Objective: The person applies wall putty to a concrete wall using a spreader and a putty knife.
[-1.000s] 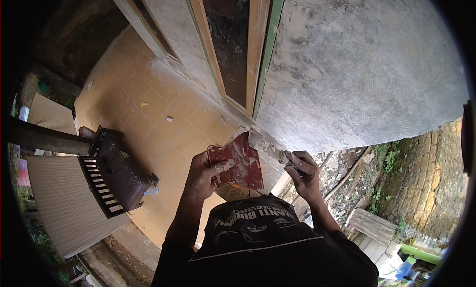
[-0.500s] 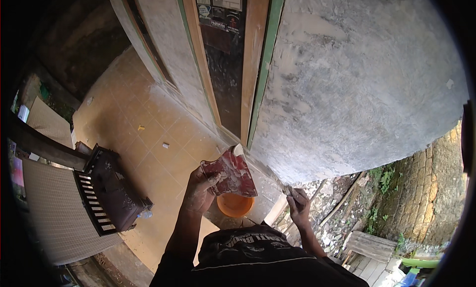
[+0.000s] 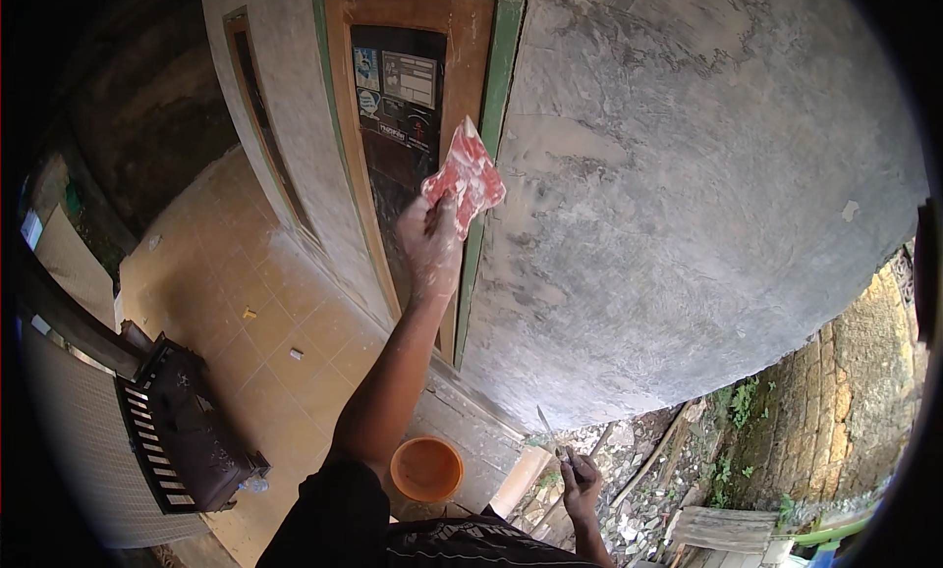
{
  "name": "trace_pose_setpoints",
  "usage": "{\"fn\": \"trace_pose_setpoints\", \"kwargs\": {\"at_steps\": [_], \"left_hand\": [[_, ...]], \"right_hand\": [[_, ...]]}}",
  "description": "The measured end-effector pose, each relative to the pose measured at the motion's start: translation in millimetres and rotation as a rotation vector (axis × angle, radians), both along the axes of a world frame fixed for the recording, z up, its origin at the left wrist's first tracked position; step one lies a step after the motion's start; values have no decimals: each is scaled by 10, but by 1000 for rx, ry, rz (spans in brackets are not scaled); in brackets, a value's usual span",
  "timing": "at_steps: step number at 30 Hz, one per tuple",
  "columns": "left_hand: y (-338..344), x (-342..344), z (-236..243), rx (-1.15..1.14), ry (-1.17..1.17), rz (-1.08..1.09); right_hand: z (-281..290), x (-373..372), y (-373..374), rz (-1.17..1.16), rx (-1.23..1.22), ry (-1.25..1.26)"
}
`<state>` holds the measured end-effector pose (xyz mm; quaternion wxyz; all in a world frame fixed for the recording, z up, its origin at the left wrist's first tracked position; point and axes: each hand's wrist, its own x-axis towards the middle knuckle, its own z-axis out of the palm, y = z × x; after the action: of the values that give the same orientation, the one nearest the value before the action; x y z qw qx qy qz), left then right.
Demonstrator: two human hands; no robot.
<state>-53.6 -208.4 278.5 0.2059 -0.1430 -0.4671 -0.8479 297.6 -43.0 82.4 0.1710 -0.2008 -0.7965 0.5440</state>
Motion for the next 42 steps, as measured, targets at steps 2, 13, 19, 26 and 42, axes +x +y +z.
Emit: {"fn": "trace_pose_setpoints", "kwargs": {"at_steps": [2, 13, 19, 26, 42], "left_hand": [[184, -210, 165, -417, 55, 274], [1100, -218, 523, -691, 148, 489], [1451, 118, 539, -1150, 270, 643], [625, -55, 730, -835, 19, 469], [1378, -168, 563, -684, 75, 461]], "right_hand": [[-70, 30, 53, -48, -30, -22], [-147, 192, 115, -192, -125, 3], [-164, 236, 120, -193, -162, -38], [-332, 309, 227, -195, -105, -30], [-460, 383, 162, -237, -160, 13]]}}
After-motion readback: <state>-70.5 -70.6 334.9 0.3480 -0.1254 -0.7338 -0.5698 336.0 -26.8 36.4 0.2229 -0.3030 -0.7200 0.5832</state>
